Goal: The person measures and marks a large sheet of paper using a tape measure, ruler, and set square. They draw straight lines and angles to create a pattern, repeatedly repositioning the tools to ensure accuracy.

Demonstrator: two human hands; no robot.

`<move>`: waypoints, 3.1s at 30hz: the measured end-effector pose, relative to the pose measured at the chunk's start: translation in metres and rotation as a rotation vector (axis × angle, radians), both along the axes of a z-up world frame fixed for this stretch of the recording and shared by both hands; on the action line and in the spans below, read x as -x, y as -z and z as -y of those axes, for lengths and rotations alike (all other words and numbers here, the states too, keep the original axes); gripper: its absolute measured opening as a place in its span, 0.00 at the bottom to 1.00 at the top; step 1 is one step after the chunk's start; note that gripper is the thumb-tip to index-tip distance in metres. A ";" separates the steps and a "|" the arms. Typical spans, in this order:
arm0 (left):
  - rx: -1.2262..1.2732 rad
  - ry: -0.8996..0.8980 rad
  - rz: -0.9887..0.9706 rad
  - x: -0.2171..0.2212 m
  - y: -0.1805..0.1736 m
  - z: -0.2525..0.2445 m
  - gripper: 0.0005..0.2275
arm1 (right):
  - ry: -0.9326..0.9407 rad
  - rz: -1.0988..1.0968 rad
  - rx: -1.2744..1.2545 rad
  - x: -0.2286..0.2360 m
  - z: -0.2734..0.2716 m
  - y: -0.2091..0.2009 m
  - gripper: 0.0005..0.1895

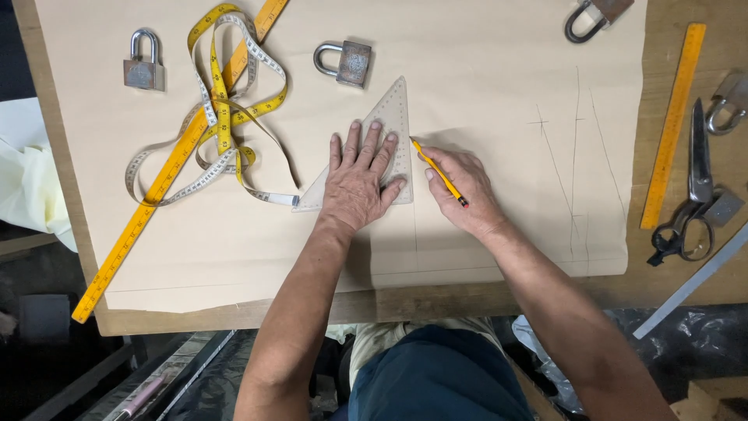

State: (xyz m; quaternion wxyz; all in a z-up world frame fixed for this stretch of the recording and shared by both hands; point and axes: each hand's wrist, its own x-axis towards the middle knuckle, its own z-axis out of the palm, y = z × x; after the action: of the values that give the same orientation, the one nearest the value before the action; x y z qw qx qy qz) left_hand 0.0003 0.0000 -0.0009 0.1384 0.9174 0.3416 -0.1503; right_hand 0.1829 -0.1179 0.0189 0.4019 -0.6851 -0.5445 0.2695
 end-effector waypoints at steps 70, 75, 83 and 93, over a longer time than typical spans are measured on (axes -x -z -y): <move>-0.139 0.020 0.148 -0.014 -0.008 0.049 0.34 | -0.129 -0.021 0.588 0.013 0.178 -0.063 0.21; -0.119 -0.216 0.385 -0.060 0.014 0.138 0.31 | -0.015 0.470 0.044 0.018 0.162 -0.023 0.23; -0.071 -0.138 0.525 0.003 -0.048 0.167 0.23 | -0.135 0.635 0.284 -0.024 0.129 0.029 0.42; -0.201 -0.435 0.210 0.125 0.012 0.273 0.28 | 0.246 0.970 0.112 -0.090 -0.045 0.067 0.43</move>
State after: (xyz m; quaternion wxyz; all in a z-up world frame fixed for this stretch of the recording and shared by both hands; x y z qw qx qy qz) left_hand -0.1246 -0.2726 -0.0133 0.1102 0.8422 0.5277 0.0138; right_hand 0.2729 -0.0730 -0.0482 0.0938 -0.8111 -0.5685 -0.1005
